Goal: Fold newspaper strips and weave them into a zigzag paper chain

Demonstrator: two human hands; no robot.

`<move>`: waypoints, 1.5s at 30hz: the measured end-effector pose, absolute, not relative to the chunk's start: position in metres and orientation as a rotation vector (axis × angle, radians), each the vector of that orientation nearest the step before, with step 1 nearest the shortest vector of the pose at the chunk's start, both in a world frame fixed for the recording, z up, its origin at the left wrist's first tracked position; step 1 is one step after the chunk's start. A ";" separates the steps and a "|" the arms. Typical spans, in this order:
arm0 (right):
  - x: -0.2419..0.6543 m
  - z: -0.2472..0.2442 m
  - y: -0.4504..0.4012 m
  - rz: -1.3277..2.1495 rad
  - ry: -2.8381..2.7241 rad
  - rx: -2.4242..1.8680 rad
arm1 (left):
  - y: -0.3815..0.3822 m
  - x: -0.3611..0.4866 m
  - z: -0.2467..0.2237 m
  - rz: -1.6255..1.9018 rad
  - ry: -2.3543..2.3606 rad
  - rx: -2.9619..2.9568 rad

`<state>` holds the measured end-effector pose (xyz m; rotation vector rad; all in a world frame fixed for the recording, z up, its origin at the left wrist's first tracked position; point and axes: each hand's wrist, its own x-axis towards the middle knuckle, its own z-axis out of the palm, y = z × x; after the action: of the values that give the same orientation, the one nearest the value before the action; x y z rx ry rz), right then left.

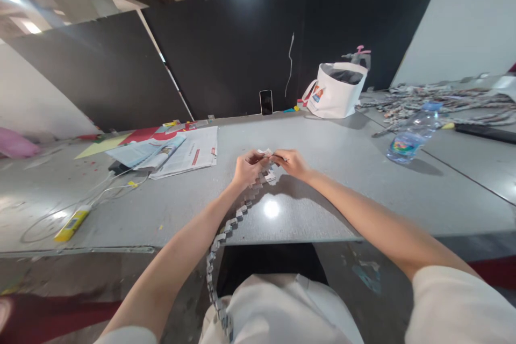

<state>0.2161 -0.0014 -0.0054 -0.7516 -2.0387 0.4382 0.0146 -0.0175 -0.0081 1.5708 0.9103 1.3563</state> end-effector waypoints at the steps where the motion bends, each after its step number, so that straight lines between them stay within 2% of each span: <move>1: 0.217 -0.006 0.000 0.456 -2.042 -0.758 | -0.017 0.014 -0.007 1.332 0.892 1.549; 8: 0.218 -0.012 0.011 0.456 -1.879 -0.882 | -0.016 0.009 0.001 1.185 0.824 1.455; 14: 0.213 -0.002 0.005 0.433 -1.913 -0.675 | -0.011 0.010 -0.002 1.165 0.775 1.274; 37: 0.215 0.008 -0.017 -0.153 -2.095 -0.267 | -0.015 0.008 0.004 1.243 0.521 1.353; 45: 0.218 0.014 -0.016 -0.166 -2.197 -0.305 | -0.013 0.007 0.001 1.205 0.515 1.378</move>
<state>0.2177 -0.0163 0.0137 -0.3054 -2.1965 -0.1662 0.0065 -0.0131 0.0014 1.3776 0.5149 1.2054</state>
